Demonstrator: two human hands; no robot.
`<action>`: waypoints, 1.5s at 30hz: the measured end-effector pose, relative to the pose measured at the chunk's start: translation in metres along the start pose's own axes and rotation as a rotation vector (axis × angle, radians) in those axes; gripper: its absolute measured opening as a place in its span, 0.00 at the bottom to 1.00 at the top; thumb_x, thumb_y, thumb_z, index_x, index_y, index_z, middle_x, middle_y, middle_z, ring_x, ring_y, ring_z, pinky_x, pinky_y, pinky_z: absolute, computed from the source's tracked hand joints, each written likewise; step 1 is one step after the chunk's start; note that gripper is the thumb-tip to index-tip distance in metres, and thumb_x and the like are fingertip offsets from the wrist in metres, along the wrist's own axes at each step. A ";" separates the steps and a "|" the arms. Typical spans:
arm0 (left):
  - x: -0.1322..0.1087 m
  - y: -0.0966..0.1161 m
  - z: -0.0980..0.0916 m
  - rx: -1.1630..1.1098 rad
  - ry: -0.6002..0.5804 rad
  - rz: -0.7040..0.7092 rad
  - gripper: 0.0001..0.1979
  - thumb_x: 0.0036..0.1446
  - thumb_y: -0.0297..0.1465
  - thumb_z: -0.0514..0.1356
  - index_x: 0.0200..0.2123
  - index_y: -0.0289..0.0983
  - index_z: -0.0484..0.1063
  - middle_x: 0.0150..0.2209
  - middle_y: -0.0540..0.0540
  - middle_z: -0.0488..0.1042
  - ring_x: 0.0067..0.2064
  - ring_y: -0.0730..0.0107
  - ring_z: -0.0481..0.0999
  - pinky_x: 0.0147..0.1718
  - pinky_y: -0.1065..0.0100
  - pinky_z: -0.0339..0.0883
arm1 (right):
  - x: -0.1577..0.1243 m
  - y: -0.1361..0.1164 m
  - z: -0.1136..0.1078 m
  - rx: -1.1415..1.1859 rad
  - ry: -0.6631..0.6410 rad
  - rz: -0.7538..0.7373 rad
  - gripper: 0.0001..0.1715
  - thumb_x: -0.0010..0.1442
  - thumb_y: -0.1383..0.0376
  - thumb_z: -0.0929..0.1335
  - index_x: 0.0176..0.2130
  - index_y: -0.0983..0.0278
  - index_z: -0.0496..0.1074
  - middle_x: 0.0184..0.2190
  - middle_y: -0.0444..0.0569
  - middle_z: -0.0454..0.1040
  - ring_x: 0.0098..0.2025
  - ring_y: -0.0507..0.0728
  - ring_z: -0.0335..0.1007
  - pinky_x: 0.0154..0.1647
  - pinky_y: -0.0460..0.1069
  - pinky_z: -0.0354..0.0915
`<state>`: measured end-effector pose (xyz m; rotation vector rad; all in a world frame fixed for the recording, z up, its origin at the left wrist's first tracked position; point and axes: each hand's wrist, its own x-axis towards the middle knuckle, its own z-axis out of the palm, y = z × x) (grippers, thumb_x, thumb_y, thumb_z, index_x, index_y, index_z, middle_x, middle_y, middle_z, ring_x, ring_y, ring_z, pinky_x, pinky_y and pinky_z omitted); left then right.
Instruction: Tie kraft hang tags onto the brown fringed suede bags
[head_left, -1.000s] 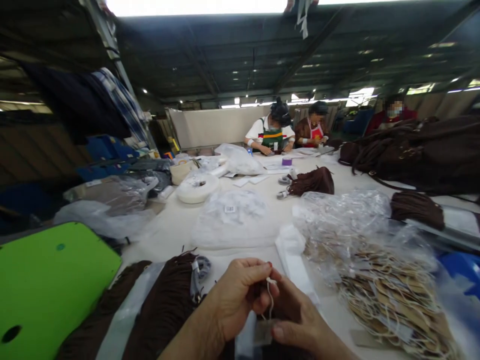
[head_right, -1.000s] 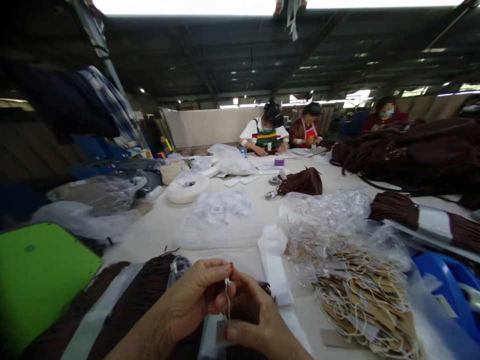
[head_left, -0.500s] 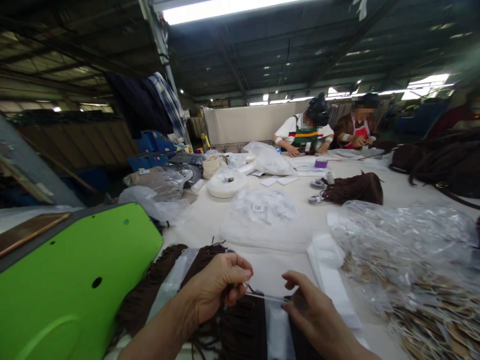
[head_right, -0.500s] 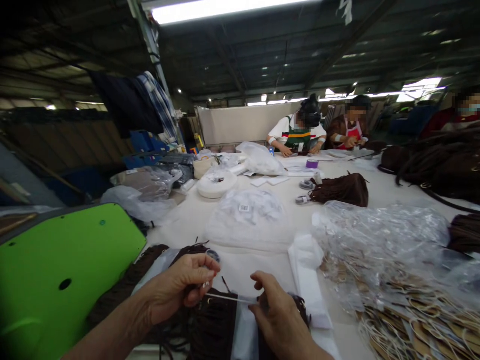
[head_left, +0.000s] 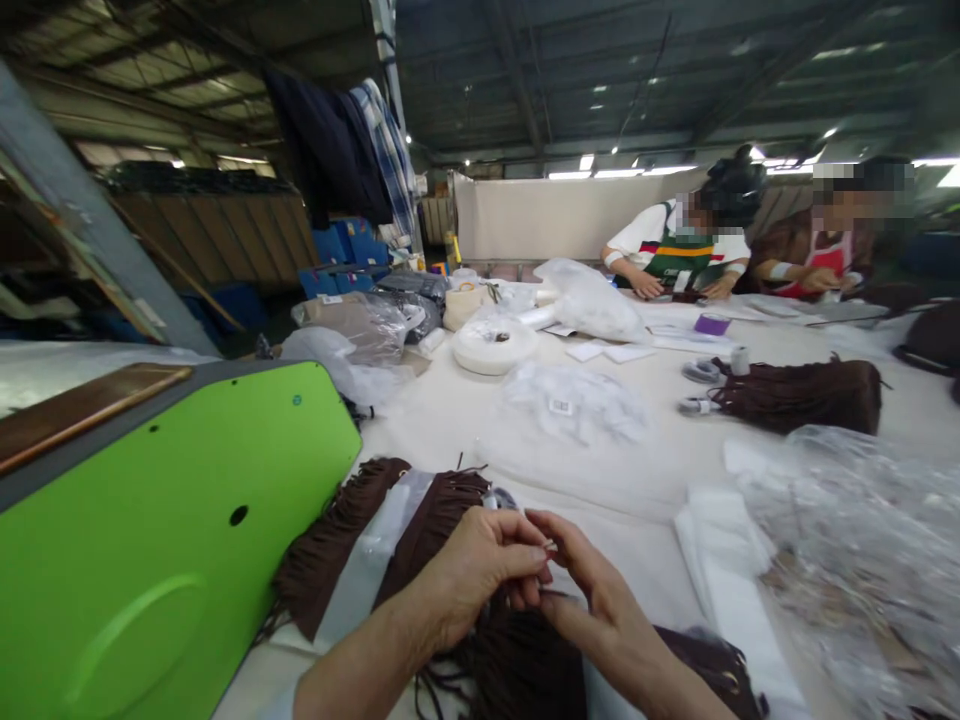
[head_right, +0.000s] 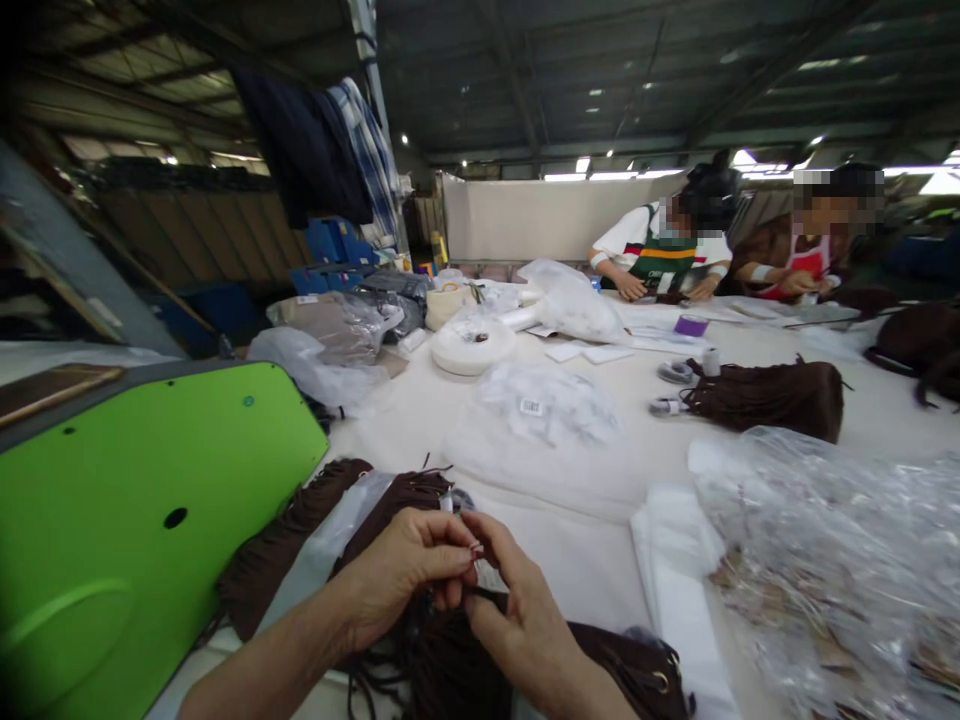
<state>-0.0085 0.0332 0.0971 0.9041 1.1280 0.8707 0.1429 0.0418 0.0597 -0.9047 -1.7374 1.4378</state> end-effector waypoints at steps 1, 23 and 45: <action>0.001 -0.001 -0.002 0.020 0.020 0.005 0.13 0.38 0.36 0.62 0.26 0.32 0.71 0.21 0.48 0.71 0.18 0.77 0.65 0.18 0.74 0.55 | 0.005 -0.002 0.004 0.117 -0.042 0.042 0.33 0.47 0.69 0.64 0.54 0.61 0.59 0.48 0.52 0.70 0.48 0.58 0.68 0.47 0.54 0.65; -0.002 -0.102 -0.017 0.750 0.422 0.180 0.11 0.54 0.25 0.43 0.37 0.35 0.64 0.37 0.39 0.66 0.40 0.59 0.69 0.42 0.56 0.64 | 0.026 0.047 0.003 -0.503 -0.170 0.082 0.11 0.58 0.65 0.63 0.30 0.62 0.75 0.25 0.45 0.70 0.29 0.52 0.68 0.31 0.46 0.60; 0.005 -0.099 -0.011 1.384 0.356 0.461 0.14 0.53 0.20 0.47 0.38 0.37 0.68 0.47 0.38 0.63 0.44 0.58 0.69 0.39 0.59 0.69 | 0.013 0.058 -0.011 -0.434 0.127 0.101 0.13 0.58 0.60 0.62 0.32 0.61 0.72 0.26 0.45 0.75 0.28 0.53 0.71 0.28 0.45 0.65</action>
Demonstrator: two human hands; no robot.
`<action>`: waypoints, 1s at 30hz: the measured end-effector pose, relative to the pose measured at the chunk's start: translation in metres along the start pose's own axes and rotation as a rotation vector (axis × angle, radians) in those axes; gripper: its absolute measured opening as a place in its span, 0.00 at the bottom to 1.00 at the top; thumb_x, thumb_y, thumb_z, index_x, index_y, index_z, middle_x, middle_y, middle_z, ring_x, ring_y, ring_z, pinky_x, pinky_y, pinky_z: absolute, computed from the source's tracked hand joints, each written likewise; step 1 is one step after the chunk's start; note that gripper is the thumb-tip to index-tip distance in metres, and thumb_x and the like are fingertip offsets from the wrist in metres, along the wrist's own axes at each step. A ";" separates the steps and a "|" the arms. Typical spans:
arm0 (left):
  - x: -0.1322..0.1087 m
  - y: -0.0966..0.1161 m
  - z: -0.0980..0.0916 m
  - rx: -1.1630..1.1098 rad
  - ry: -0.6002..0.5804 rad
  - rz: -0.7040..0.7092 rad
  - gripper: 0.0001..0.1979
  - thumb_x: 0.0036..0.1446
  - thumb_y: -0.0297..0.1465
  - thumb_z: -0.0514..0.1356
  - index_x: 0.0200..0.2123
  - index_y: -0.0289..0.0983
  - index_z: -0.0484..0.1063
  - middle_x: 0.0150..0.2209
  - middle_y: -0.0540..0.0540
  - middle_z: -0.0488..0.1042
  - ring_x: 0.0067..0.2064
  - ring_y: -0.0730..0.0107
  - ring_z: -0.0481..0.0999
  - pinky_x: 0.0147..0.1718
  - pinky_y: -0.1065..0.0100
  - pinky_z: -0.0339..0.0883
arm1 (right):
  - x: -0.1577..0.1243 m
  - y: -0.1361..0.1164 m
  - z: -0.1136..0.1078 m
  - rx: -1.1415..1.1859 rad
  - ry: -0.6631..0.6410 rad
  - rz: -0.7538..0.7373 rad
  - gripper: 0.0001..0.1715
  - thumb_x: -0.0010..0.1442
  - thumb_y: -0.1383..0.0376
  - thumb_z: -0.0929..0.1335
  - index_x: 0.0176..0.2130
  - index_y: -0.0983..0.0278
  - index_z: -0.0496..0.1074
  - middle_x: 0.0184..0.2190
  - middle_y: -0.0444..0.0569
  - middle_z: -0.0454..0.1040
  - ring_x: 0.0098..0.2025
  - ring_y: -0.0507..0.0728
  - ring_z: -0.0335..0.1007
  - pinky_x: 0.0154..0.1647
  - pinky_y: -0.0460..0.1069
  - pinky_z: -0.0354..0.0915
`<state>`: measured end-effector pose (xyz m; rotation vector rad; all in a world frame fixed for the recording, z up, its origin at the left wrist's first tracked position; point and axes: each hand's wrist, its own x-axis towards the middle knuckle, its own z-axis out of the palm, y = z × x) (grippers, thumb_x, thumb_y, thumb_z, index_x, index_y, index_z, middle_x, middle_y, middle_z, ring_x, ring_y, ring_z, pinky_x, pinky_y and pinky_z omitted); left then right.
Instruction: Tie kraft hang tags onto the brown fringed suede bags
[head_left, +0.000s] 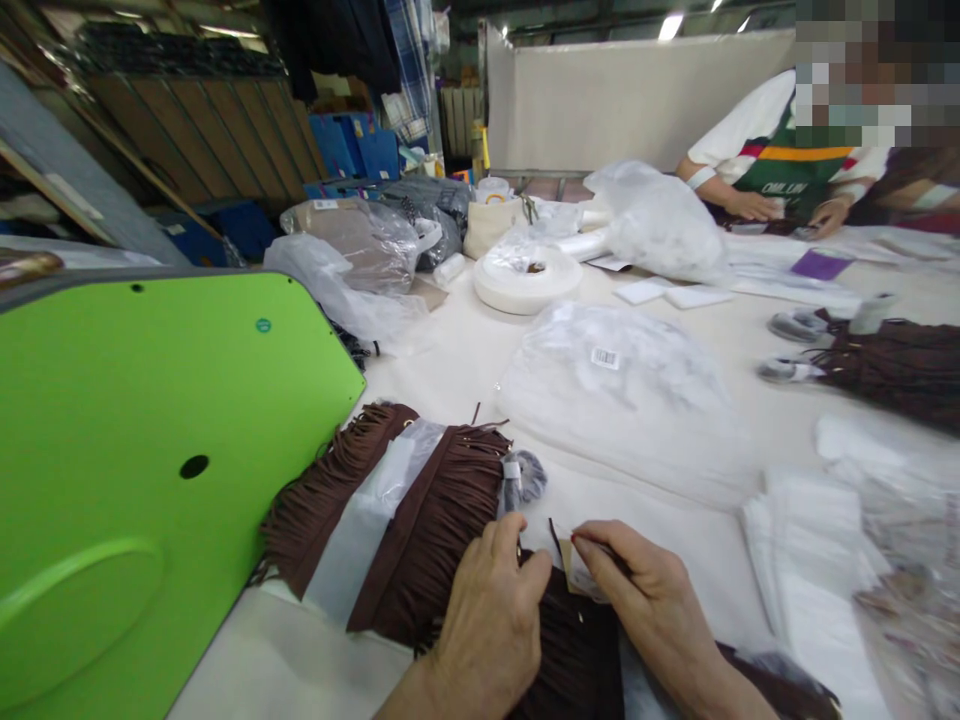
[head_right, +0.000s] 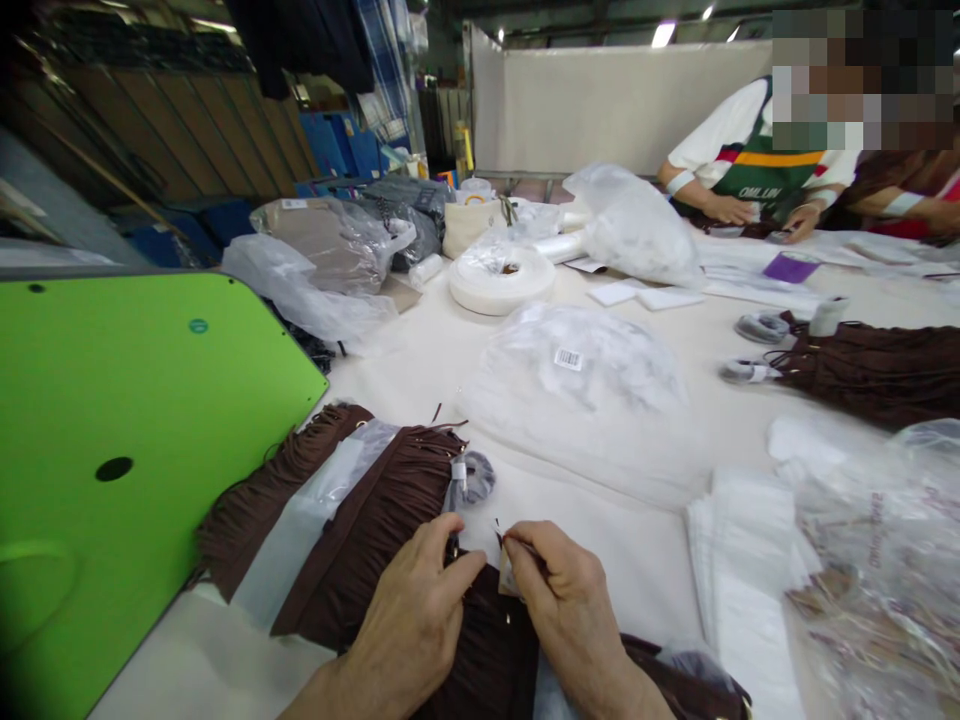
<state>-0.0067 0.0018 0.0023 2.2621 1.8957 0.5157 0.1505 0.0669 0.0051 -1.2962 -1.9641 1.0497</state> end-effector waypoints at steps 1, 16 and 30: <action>0.004 -0.002 -0.003 0.057 -0.066 0.049 0.13 0.53 0.19 0.48 0.37 0.37 0.68 0.47 0.39 0.64 0.44 0.57 0.68 0.39 0.57 0.69 | 0.000 -0.001 0.000 0.014 0.012 0.002 0.13 0.58 0.60 0.62 0.32 0.61 0.72 0.26 0.46 0.76 0.28 0.53 0.71 0.28 0.45 0.66; -0.011 -0.024 -0.023 -0.038 -0.106 0.329 0.09 0.50 0.19 0.49 0.34 0.34 0.64 0.47 0.41 0.67 0.45 0.59 0.66 0.43 0.58 0.63 | -0.001 0.001 0.001 0.027 -0.042 -0.040 0.13 0.59 0.62 0.61 0.32 0.62 0.72 0.26 0.46 0.74 0.28 0.52 0.70 0.29 0.45 0.64; 0.014 -0.015 -0.024 0.159 -0.082 0.143 0.17 0.55 0.20 0.47 0.46 0.37 0.64 0.52 0.37 0.64 0.41 0.60 0.70 0.35 0.61 0.69 | 0.003 -0.006 0.008 -0.248 -0.325 -0.145 0.14 0.60 0.68 0.58 0.34 0.62 0.72 0.29 0.47 0.72 0.31 0.53 0.70 0.32 0.47 0.63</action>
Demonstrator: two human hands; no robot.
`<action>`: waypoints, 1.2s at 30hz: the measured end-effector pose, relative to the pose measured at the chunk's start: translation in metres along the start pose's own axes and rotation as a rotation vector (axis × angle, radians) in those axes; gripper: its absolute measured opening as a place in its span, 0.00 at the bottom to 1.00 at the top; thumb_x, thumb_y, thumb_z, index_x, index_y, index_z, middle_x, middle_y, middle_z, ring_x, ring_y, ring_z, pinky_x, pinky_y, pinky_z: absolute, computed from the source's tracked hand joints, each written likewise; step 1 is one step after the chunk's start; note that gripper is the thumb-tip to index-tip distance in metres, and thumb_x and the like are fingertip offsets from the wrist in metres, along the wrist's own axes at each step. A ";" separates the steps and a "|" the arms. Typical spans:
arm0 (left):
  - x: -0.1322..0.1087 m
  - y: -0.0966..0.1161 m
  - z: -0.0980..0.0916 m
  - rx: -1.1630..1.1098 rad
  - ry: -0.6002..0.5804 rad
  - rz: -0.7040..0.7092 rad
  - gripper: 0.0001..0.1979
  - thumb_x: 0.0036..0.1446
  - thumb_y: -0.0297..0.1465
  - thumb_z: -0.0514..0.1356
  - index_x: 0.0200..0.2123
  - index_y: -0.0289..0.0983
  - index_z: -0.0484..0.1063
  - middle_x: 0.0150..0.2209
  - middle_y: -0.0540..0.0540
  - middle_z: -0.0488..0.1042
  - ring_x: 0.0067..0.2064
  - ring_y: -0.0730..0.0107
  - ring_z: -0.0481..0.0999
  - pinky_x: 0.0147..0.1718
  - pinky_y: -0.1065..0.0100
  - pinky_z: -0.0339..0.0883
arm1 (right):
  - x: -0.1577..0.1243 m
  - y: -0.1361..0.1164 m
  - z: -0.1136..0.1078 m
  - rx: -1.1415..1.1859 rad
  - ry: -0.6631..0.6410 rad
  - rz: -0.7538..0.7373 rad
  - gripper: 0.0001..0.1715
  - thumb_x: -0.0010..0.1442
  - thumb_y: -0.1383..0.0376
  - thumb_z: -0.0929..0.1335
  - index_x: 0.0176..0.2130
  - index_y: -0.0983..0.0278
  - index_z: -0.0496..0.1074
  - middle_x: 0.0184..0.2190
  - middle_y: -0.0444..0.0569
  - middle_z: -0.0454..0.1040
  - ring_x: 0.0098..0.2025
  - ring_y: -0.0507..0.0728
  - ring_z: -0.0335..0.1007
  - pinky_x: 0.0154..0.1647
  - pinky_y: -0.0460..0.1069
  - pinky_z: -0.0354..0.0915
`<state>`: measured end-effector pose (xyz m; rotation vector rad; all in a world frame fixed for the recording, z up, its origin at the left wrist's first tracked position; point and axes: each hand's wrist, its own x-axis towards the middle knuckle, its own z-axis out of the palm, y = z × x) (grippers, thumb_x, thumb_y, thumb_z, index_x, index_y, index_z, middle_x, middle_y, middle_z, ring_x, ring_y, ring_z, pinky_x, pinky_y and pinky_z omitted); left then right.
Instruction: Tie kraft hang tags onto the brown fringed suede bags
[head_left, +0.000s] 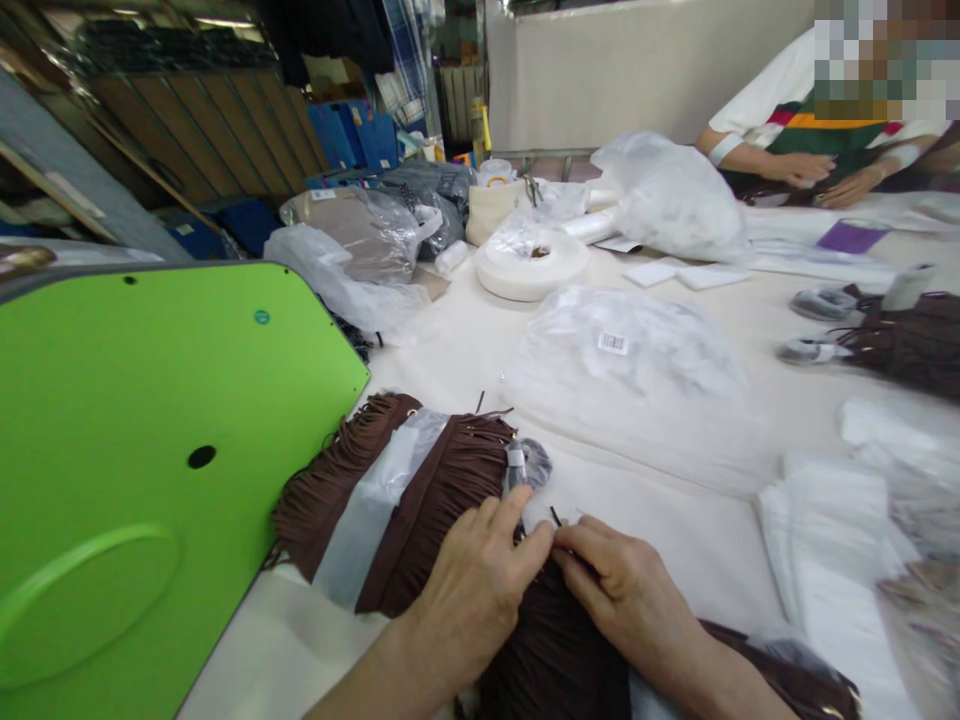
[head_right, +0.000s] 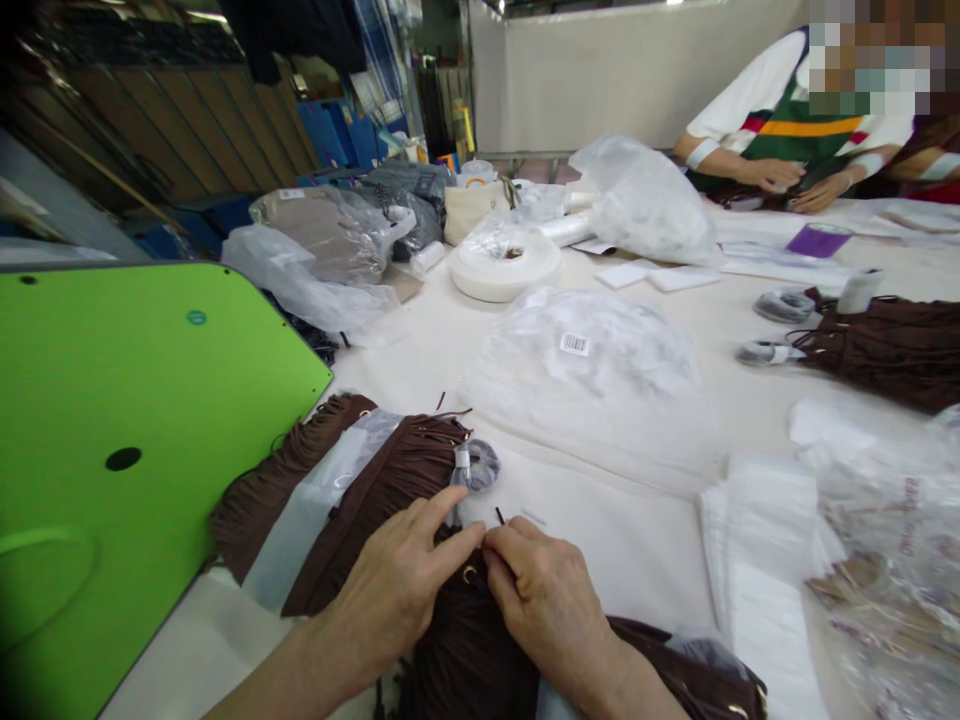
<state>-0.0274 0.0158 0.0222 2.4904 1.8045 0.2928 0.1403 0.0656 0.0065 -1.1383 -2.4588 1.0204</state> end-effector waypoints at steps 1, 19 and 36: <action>0.007 -0.004 -0.002 0.042 -0.069 0.068 0.14 0.55 0.20 0.48 0.41 0.38 0.66 0.52 0.38 0.63 0.43 0.58 0.69 0.36 0.59 0.69 | 0.000 0.000 0.000 -0.011 0.002 -0.001 0.14 0.60 0.68 0.58 0.34 0.62 0.71 0.28 0.46 0.71 0.30 0.53 0.70 0.32 0.47 0.62; 0.014 -0.051 0.005 -0.045 -0.085 0.364 0.12 0.62 0.25 0.47 0.32 0.33 0.69 0.44 0.43 0.70 0.40 0.69 0.71 0.42 0.67 0.68 | 0.022 -0.008 -0.009 -0.236 -0.142 -0.162 0.11 0.58 0.72 0.61 0.29 0.63 0.70 0.25 0.43 0.67 0.24 0.49 0.65 0.25 0.44 0.54; 0.013 -0.053 0.008 -0.119 -0.117 0.329 0.08 0.61 0.24 0.50 0.33 0.32 0.68 0.44 0.44 0.69 0.42 0.68 0.71 0.44 0.68 0.68 | 0.038 -0.011 -0.007 -0.430 -0.158 -0.403 0.11 0.56 0.75 0.62 0.27 0.65 0.69 0.23 0.45 0.68 0.21 0.50 0.62 0.21 0.46 0.51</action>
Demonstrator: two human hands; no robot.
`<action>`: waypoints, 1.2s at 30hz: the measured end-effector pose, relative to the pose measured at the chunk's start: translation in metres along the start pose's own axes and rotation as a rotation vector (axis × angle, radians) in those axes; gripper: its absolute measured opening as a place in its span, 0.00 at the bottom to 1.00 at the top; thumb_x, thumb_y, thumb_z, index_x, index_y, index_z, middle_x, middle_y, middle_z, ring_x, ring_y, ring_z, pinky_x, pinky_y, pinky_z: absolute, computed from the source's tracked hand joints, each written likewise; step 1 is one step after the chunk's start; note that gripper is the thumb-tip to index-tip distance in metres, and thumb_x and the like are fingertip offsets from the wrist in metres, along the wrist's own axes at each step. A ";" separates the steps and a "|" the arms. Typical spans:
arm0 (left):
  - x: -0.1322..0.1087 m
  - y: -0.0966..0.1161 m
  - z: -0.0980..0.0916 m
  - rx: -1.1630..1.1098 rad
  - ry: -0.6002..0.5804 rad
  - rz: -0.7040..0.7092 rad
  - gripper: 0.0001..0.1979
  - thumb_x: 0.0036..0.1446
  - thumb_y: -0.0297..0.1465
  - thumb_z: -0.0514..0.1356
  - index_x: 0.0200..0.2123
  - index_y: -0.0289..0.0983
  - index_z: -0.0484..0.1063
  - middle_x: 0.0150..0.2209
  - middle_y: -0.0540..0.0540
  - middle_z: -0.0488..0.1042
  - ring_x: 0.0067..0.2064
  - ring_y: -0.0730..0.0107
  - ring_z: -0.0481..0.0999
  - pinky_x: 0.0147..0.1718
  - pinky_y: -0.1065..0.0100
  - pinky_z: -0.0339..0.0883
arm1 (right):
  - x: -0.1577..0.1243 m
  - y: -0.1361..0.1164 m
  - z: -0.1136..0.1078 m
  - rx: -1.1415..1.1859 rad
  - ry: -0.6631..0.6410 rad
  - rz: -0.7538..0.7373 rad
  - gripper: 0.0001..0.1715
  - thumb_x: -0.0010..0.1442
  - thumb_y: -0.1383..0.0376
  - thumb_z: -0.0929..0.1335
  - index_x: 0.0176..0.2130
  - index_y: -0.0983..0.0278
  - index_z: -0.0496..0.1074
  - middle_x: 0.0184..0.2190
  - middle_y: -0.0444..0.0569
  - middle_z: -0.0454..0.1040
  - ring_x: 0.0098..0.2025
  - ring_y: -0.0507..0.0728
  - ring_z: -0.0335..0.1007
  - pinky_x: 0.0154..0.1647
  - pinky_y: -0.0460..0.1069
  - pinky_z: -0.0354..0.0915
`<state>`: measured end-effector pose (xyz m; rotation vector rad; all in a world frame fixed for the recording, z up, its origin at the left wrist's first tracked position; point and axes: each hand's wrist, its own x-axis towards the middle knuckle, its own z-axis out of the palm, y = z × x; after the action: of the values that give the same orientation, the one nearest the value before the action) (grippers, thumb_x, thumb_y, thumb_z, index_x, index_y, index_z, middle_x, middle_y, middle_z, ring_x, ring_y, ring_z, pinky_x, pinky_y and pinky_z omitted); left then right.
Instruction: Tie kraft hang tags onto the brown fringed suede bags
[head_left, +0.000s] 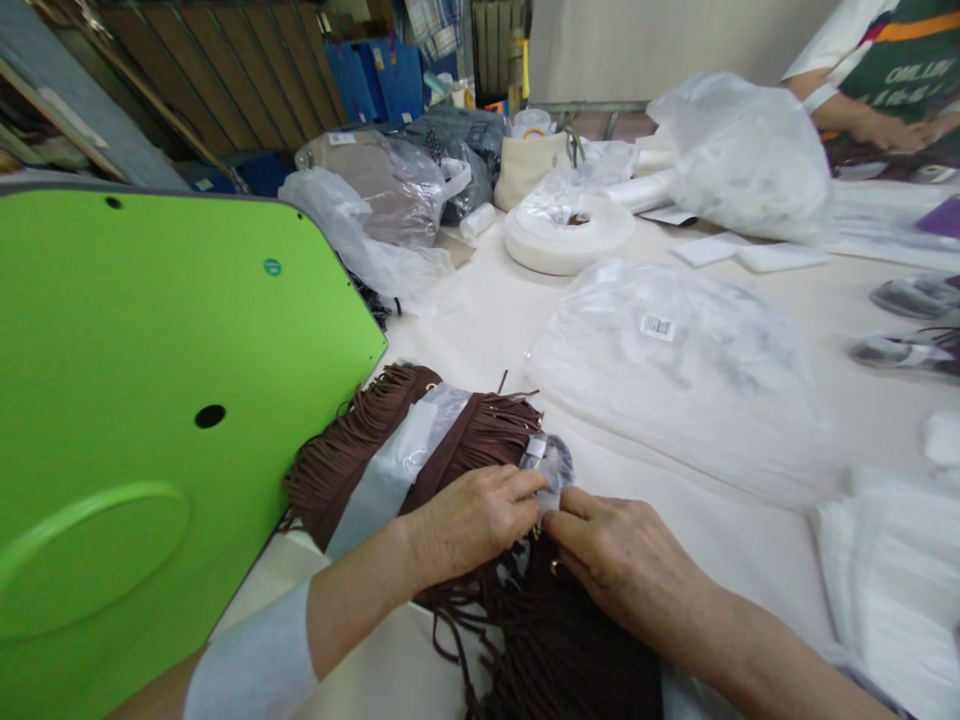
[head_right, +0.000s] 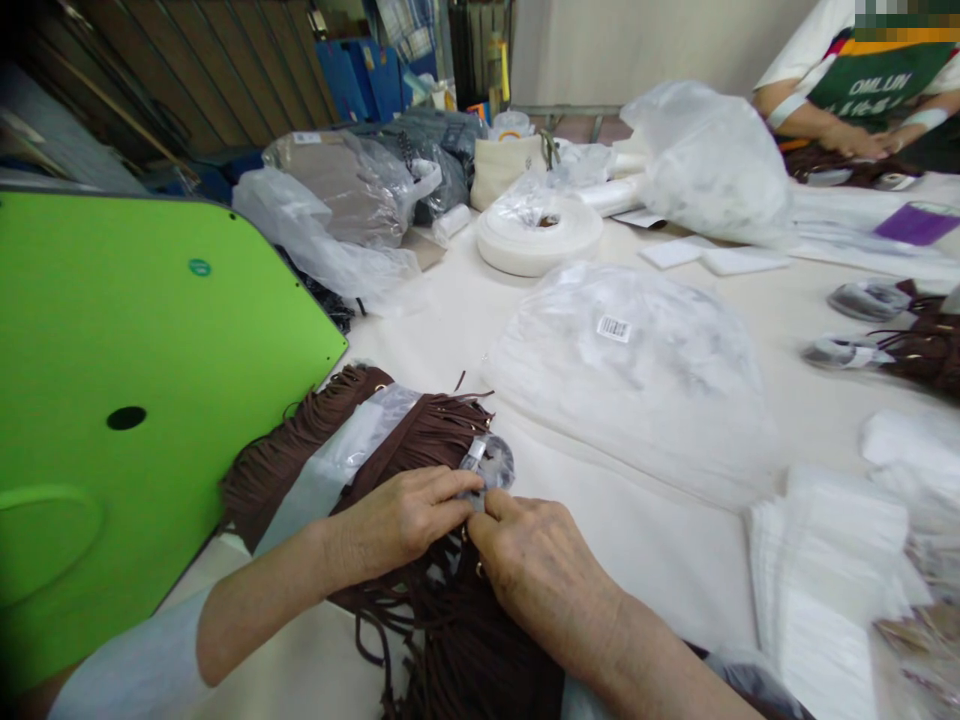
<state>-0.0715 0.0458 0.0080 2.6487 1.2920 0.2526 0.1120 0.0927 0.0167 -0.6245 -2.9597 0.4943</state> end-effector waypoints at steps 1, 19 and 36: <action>0.000 0.000 0.000 -0.001 0.001 0.000 0.08 0.61 0.24 0.50 0.33 0.32 0.68 0.44 0.43 0.69 0.42 0.67 0.71 0.44 0.67 0.68 | 0.000 0.000 0.001 0.033 -0.006 0.021 0.11 0.56 0.75 0.61 0.27 0.65 0.69 0.23 0.45 0.68 0.21 0.50 0.63 0.21 0.45 0.51; -0.003 0.007 -0.004 -0.072 0.102 -0.032 0.05 0.59 0.21 0.52 0.37 0.31 0.66 0.47 0.42 0.69 0.43 0.64 0.73 0.44 0.66 0.69 | 0.004 -0.001 0.011 0.708 -0.081 0.381 0.12 0.56 0.67 0.59 0.27 0.63 0.70 0.28 0.47 0.73 0.31 0.55 0.68 0.34 0.49 0.62; -0.020 0.050 0.022 0.088 0.280 -0.449 0.05 0.55 0.23 0.53 0.32 0.31 0.68 0.55 0.36 0.64 0.62 0.52 0.52 0.59 0.42 0.46 | 0.005 0.003 0.016 0.825 -0.098 0.492 0.13 0.52 0.60 0.61 0.28 0.63 0.73 0.25 0.46 0.74 0.29 0.55 0.69 0.32 0.49 0.61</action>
<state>-0.0406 -0.0025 -0.0030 2.3607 1.9799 0.5197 0.1058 0.0925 0.0006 -1.1890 -2.2929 1.6761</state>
